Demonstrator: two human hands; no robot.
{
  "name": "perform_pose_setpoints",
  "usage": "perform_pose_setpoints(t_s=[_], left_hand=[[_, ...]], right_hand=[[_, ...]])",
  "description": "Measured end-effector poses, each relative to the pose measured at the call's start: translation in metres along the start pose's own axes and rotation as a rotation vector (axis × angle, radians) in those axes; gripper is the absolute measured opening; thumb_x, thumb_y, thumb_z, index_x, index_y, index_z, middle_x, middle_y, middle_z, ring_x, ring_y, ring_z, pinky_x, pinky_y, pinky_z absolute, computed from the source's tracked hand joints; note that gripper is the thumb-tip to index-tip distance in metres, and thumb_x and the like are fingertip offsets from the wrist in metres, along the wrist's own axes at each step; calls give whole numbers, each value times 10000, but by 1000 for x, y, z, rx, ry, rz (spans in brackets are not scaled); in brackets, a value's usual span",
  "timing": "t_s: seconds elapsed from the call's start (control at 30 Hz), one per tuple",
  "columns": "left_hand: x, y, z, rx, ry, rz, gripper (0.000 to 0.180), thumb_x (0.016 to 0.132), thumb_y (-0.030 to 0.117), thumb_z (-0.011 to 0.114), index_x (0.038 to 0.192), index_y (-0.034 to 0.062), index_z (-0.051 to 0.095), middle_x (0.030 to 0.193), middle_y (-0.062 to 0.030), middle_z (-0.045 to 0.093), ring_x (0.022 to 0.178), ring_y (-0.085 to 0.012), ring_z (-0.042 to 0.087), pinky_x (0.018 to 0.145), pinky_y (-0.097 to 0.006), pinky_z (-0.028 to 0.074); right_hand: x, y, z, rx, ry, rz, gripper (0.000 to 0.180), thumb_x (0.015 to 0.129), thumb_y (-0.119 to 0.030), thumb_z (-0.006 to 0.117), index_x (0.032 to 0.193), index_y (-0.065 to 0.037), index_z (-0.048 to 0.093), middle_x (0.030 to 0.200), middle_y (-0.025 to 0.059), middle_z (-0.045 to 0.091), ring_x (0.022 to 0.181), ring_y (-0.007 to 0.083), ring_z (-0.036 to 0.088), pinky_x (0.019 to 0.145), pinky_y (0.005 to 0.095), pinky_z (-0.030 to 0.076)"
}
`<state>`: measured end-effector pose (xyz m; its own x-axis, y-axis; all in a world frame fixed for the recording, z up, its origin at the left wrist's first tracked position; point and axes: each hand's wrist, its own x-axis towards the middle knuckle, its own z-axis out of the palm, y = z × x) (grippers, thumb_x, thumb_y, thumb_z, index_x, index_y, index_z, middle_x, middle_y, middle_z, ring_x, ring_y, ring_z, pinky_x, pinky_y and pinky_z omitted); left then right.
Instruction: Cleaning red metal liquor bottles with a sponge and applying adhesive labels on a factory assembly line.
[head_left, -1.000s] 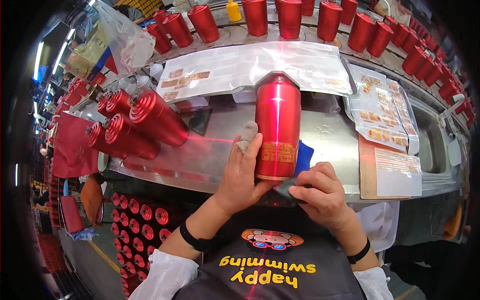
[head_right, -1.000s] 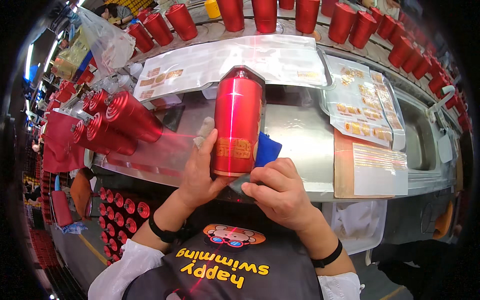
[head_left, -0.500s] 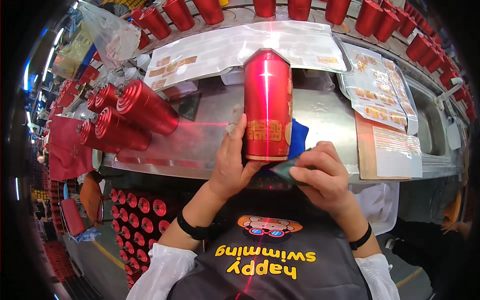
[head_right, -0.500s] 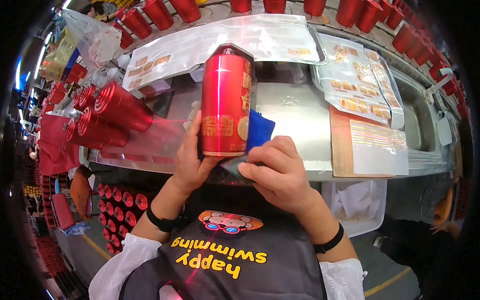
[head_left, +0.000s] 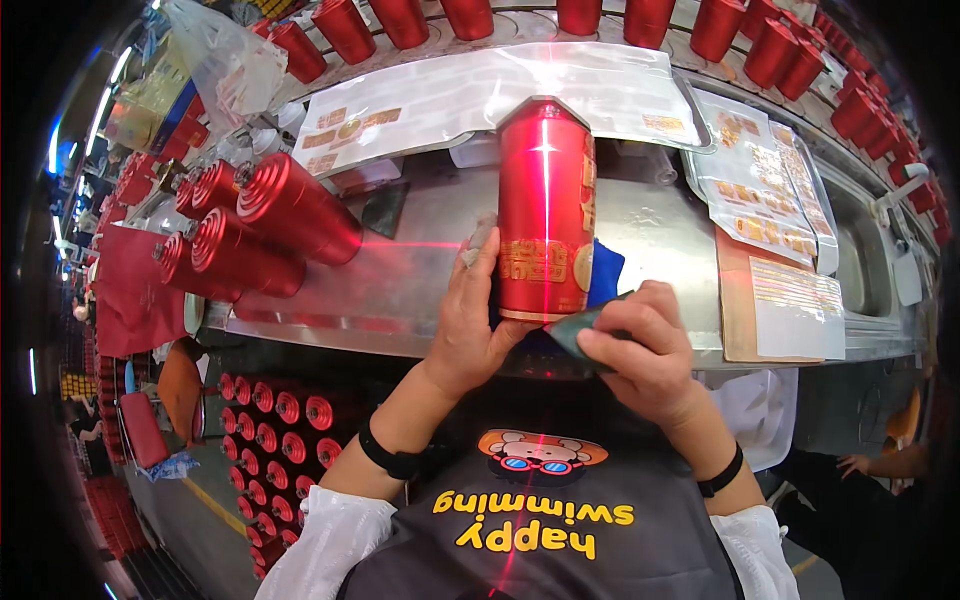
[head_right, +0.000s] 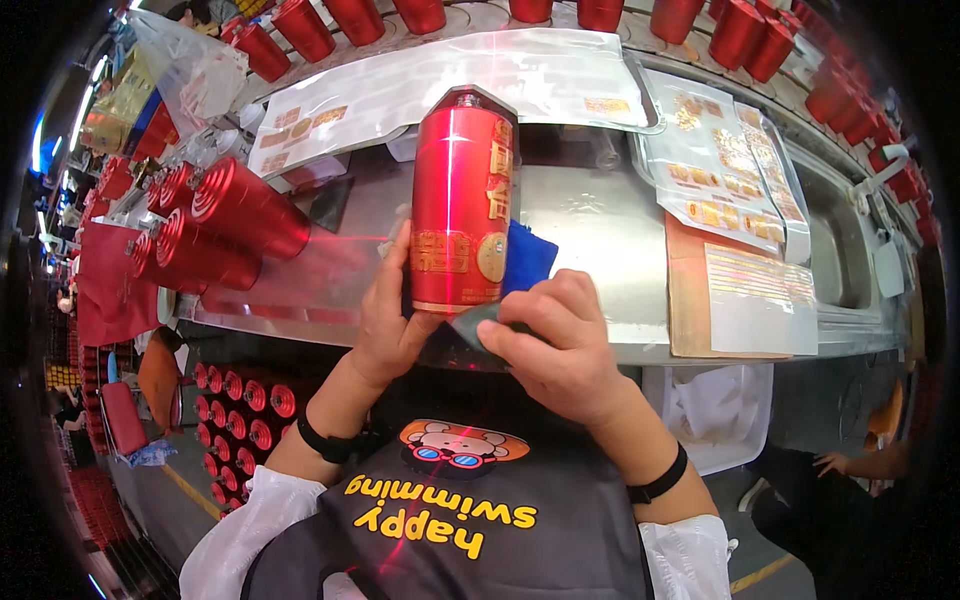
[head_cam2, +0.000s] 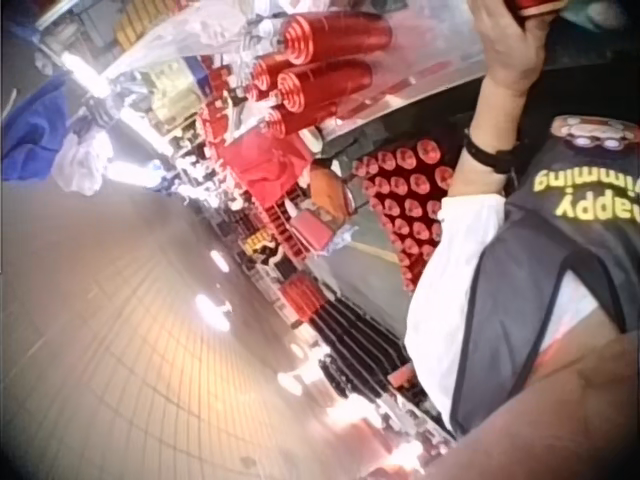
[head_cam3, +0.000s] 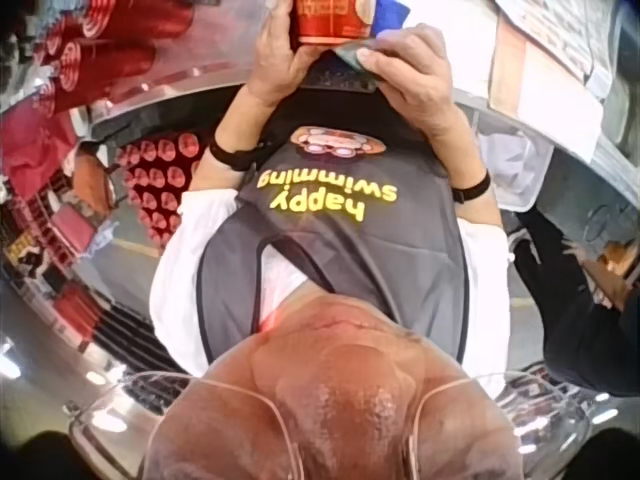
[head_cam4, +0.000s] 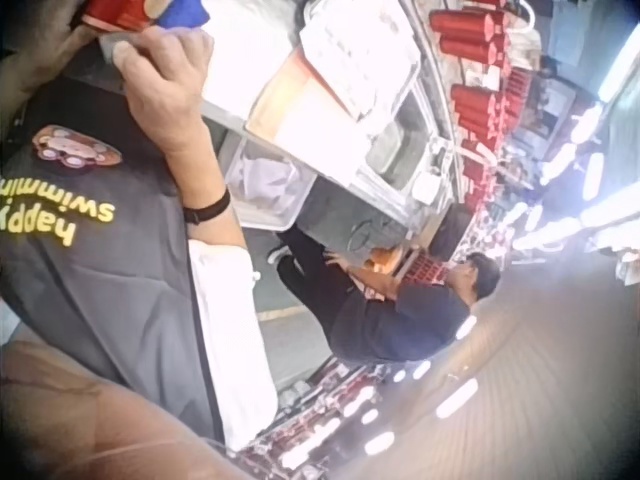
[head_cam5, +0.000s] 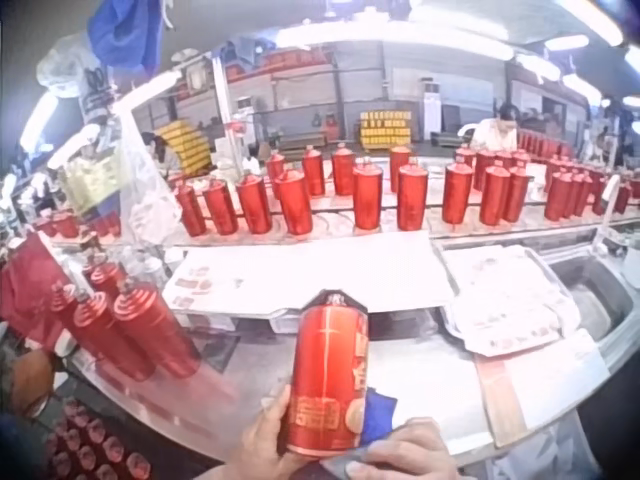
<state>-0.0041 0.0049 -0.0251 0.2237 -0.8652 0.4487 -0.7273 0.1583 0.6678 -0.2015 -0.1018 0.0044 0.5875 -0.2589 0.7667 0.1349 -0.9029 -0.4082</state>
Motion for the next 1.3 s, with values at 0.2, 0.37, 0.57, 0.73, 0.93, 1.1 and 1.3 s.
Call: perform_pose_setpoints(t_s=[0.2,0.37,0.57,0.73,0.93,1.1,1.3], left_hand=[[3,1,0,13,-5,14,862,873,475,608,1423,-82,247,1342,-265,466,1249,-433,450,1106,-547,213],[1,1,-2,49,-8,16,873,871,479,610,1427,-80,237,1336,-259,475,1242,-417,464,1102,-569,201],[23,26,-22,427,-11,260,884,790,409,726,1427,-23,292,1340,-225,489,1206,-391,501,1098,-602,171],[14,17,-10,313,84,289,908,680,287,808,1411,13,344,1370,-169,488,1240,-378,473,1101,-603,165],[30,33,-31,360,-51,316,841,726,271,781,1401,1,360,1390,-185,468,1297,-340,421,1108,-560,188],[52,11,-33,-158,-49,166,692,838,293,710,1382,2,396,1389,-179,468,1282,-289,446,1087,-424,307],[122,-19,-2,-982,8,-505,431,1003,394,442,1214,32,538,1148,-124,628,1015,-217,621,900,-351,490]], right_hand=[[-4,-2,-6,48,-24,35,323,573,2,713,882,-70,654,868,38,582,765,229,530,685,346,401],[-7,1,-8,55,-26,36,346,565,-1,725,896,-67,653,872,49,592,765,241,528,701,356,421],[-10,3,-17,247,62,373,283,692,-5,774,947,-35,657,840,87,610,718,222,568,611,307,453],[3,1,-18,285,37,402,225,746,-16,755,944,-8,651,831,95,616,705,187,586,592,272,454],[9,4,-23,324,-54,402,212,796,-14,705,996,4,635,871,95,633,711,196,591,626,267,466],[-1,9,-21,237,56,469,386,824,64,601,1204,27,543,1104,170,607,896,274,612,792,312,500],[8,-5,7,-80,-137,225,738,693,3,743,1355,42,418,1402,291,380,1211,441,441,990,462,409]])
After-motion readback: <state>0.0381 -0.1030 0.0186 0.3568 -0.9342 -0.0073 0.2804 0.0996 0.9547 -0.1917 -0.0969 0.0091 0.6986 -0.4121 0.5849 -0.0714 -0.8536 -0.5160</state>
